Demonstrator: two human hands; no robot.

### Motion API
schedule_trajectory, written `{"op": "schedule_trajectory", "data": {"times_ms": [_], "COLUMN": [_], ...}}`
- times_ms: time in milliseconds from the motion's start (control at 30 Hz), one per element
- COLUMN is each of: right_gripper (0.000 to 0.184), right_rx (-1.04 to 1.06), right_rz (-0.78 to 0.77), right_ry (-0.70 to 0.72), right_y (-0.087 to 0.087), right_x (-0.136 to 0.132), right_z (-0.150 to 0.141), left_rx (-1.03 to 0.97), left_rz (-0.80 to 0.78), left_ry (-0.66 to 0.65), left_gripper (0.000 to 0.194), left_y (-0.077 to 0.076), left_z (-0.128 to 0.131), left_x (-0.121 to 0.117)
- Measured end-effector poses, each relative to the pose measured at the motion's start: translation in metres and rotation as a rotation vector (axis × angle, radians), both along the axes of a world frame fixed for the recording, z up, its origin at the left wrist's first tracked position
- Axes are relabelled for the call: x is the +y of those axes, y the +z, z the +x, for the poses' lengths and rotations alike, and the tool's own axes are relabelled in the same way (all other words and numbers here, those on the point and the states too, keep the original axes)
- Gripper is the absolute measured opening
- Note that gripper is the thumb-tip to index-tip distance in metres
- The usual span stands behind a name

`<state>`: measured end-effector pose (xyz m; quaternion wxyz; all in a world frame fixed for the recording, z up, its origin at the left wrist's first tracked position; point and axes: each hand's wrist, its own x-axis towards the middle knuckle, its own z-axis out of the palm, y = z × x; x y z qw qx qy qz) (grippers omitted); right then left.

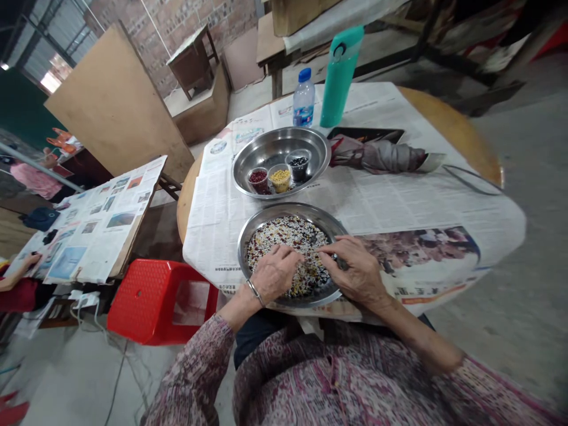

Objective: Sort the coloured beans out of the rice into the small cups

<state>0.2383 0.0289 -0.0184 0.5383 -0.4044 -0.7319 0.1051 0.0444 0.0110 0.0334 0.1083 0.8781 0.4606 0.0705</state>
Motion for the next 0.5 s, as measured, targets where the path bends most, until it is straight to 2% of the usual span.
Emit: {"op": "schedule_trajectory", "data": {"times_ms": [33,100,200,367,500], "right_gripper": [0.008,0.008,0.007,0.009,0.009], "right_rx": [0.008,0.017,0.015,0.017,0.019], "right_rz": [-0.005,-0.012,-0.011,-0.003,0.006], "right_ry": [0.005,0.021,0.034,0.037,0.029], "right_y": [0.000,0.000,0.000,0.001,0.002], "right_x": [0.000,0.000,0.000,0.000,0.000], "right_z": [0.000,0.001,0.002,0.001,0.001], "left_rx": [0.006,0.034,0.096,0.173,0.204], "left_rz": [0.027,0.071,0.106,0.132,0.132], "left_ry": [-0.052,-0.143,-0.168,0.003,0.160], "left_gripper": [0.023,0.032,0.035,0.024,0.021], "left_y": [-0.001,-0.004,-0.009,-0.004,0.004], "left_z": [0.003,0.008,0.010,0.004,-0.009], "left_x": [-0.002,-0.002,0.008,0.038,0.044]}}
